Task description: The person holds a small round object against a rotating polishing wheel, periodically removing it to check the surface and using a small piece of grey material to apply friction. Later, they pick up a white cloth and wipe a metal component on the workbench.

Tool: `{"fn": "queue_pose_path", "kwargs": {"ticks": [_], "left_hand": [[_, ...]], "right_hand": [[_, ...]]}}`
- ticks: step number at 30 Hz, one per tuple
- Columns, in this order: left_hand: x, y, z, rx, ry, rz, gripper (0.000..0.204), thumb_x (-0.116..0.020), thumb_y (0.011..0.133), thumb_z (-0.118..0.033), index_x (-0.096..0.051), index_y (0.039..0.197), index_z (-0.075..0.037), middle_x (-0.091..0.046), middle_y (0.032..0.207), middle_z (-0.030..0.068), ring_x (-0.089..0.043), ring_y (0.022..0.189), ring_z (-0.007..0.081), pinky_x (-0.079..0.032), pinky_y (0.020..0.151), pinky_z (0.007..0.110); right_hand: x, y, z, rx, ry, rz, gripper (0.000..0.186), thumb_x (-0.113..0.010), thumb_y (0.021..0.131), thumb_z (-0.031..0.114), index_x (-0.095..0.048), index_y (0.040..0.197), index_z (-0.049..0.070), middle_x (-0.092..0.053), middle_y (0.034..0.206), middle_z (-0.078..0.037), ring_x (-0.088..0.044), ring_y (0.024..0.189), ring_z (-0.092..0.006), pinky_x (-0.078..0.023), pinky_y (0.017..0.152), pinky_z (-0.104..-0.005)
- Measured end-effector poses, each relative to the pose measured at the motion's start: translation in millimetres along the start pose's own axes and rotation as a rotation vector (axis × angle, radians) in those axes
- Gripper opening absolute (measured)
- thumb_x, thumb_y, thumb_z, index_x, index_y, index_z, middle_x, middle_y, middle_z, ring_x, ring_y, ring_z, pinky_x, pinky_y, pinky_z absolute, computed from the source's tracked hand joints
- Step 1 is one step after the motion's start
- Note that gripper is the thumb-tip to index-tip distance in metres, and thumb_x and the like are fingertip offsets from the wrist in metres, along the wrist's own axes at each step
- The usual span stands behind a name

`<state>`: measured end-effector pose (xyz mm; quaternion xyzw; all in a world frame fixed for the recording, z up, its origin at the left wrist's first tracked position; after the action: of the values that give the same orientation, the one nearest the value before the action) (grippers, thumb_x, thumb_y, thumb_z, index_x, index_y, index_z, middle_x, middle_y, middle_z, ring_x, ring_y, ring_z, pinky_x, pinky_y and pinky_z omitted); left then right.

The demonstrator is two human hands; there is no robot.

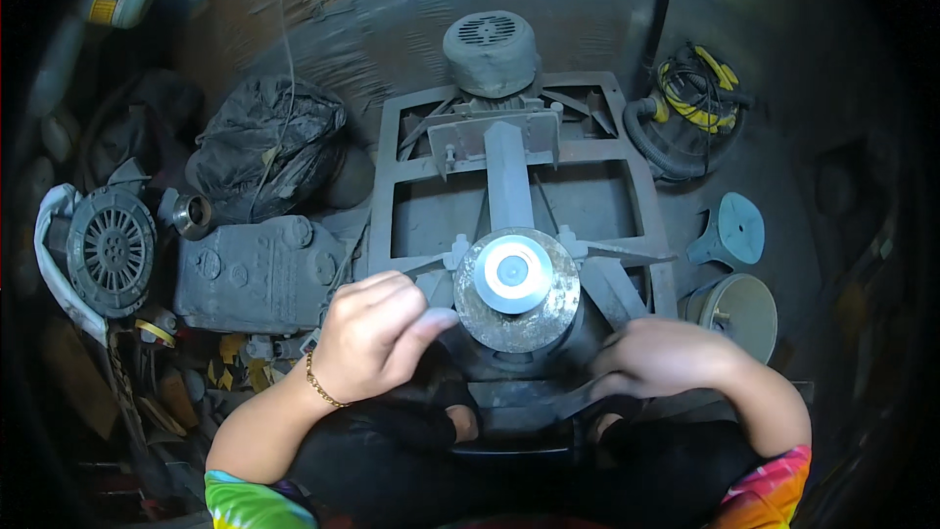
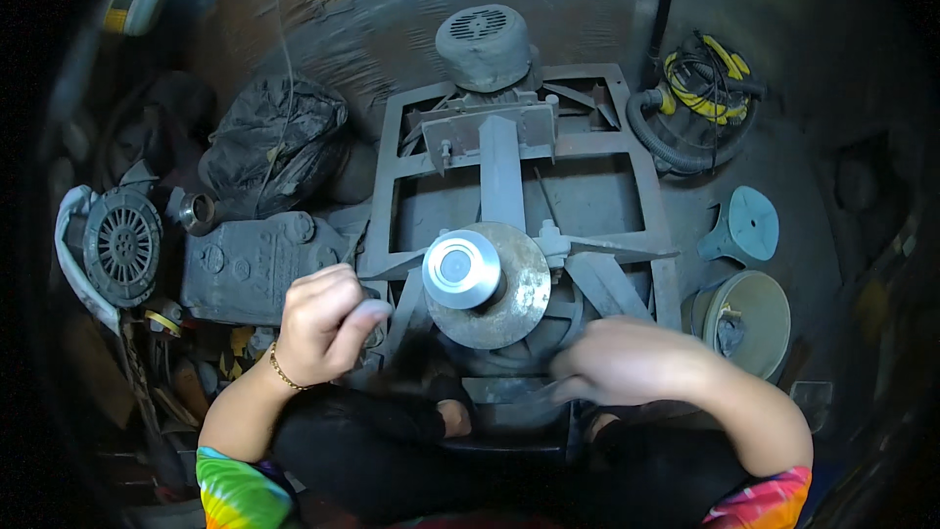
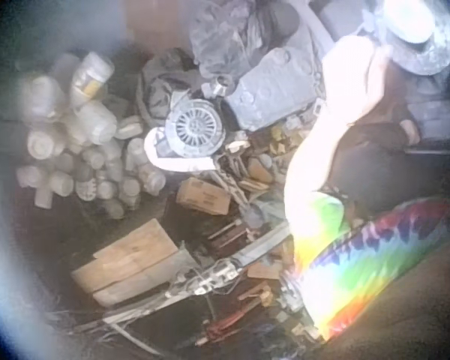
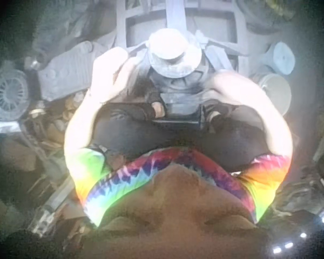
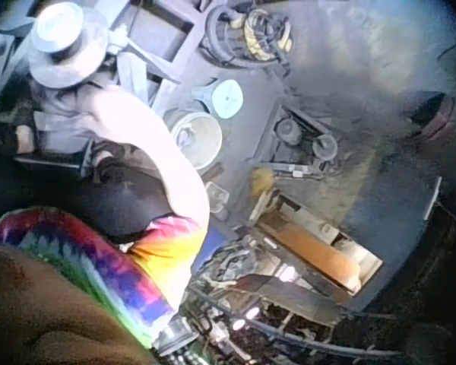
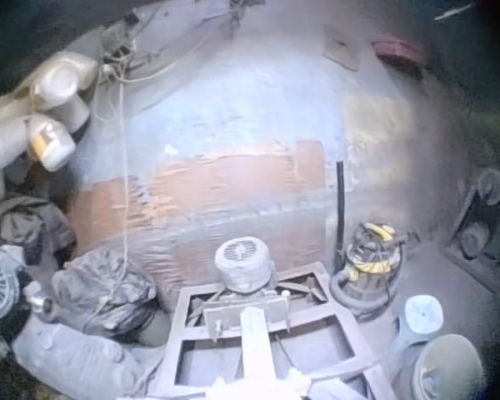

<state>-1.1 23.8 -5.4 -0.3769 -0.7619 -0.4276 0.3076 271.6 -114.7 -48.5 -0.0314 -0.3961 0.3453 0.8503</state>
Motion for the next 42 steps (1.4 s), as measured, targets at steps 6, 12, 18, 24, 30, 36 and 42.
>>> {"fn": "queue_pose_path", "kwargs": {"ticks": [6, 12, 18, 24, 30, 36, 42], "left_hand": [[6.6, 5.0, -1.5, 0.407, -0.164, -0.032, 0.015, -0.056, 0.095, -0.004, -0.068, 0.101, 0.003, -0.060, 0.073, 0.0097, -0.060, 0.064, 0.0192, -0.046, 0.061, 0.031], [20.7, 6.4, 0.6, 0.393, -0.200, -0.008, 0.019, -0.055, 0.094, -0.003, -0.067, 0.106, 0.004, -0.065, 0.082, 0.0163, -0.064, 0.072, 0.0288, -0.050, 0.069, 0.033], [13.9, 7.9, 4.9, 0.450, -0.157, -0.049, 0.019, -0.056, 0.096, -0.007, -0.069, 0.105, 0.002, -0.064, 0.079, 0.0143, -0.063, 0.071, 0.0254, -0.049, 0.068, 0.034], [8.4, 11.1, 7.4, 0.558, -0.193, -0.115, 0.021, -0.058, 0.099, -0.013, -0.069, 0.091, 0.003, -0.056, 0.070, 0.0069, -0.051, 0.064, 0.0152, -0.041, 0.062, 0.029], [13.0, 4.0, 13.3, 0.653, -0.257, -0.220, 0.030, -0.059, 0.101, -0.014, -0.057, 0.074, 0.000, -0.049, 0.067, -0.0002, -0.047, 0.067, 0.0073, -0.038, 0.059, 0.024], [4.1, 29.6, 5.6, 0.593, -0.368, -0.203, 0.030, -0.050, 0.103, -0.006, -0.060, 0.130, 0.002, -0.060, 0.092, 0.0036, -0.053, 0.078, 0.0072, -0.045, 0.070, 0.022], [-3.0, 31.6, 10.9, 0.563, -0.466, -0.110, 0.041, -0.040, 0.095, 0.007, -0.057, 0.132, 0.004, -0.063, 0.098, 0.0074, -0.057, 0.088, 0.0110, -0.048, 0.077, 0.026]], "right_hand": [[4.3, -123.3, -84.6, -0.516, 0.031, -0.525, 0.018, -0.067, 0.088, 0.016, -0.067, 0.082, 0.000, -0.066, 0.076, -0.019, -0.065, 0.072, -0.0362, -0.050, 0.068, -0.0418], [-72.2, -265.1, -211.3, -1.046, 0.198, -0.963, 0.021, -0.063, 0.092, 0.012, -0.064, 0.077, -0.004, -0.063, 0.064, -0.013, -0.059, 0.057, -0.0186, -0.046, 0.058, -0.0371], [-196.1, -343.9, -310.7, -1.451, 0.058, -0.959, 0.026, -0.067, 0.090, 0.018, -0.066, 0.093, -0.007, -0.071, 0.074, -0.017, -0.069, 0.061, -0.0260, -0.052, 0.056, -0.0372], [-278.0, -325.3, -335.8, -1.661, 0.267, -0.996, 0.051, -0.068, 0.091, 0.024, -0.057, 0.129, -0.008, -0.068, 0.077, -0.019, -0.067, 0.055, -0.0263, -0.053, 0.051, -0.0391], [-284.3, -242.8, -309.8, -1.400, 0.057, -0.973, 0.043, -0.063, 0.092, 0.028, -0.065, 0.116, -0.008, -0.068, 0.104, -0.031, -0.065, 0.095, -0.0464, -0.051, 0.084, -0.0473], [-332.9, -231.0, -295.5, -1.267, -0.119, -1.251, 0.034, -0.059, 0.095, 0.023, -0.064, 0.106, -0.009, -0.065, 0.091, -0.033, -0.063, 0.088, -0.0487, -0.047, 0.077, -0.0499], [-343.5, -209.5, -260.6, -1.271, 0.226, -1.187, 0.024, -0.055, 0.097, 0.014, -0.062, 0.103, -0.008, -0.064, 0.087, -0.031, -0.062, 0.082, -0.0479, -0.046, 0.073, -0.0479]]}}
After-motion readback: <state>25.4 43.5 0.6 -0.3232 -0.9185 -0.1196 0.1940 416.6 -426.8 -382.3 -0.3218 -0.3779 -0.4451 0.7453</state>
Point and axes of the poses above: each hand's wrist, its own y-axis towards the middle knuckle, its own x-axis out of the back of the hand, z = x × y, the point moved 1 cm from there along y, towards the middle knuckle
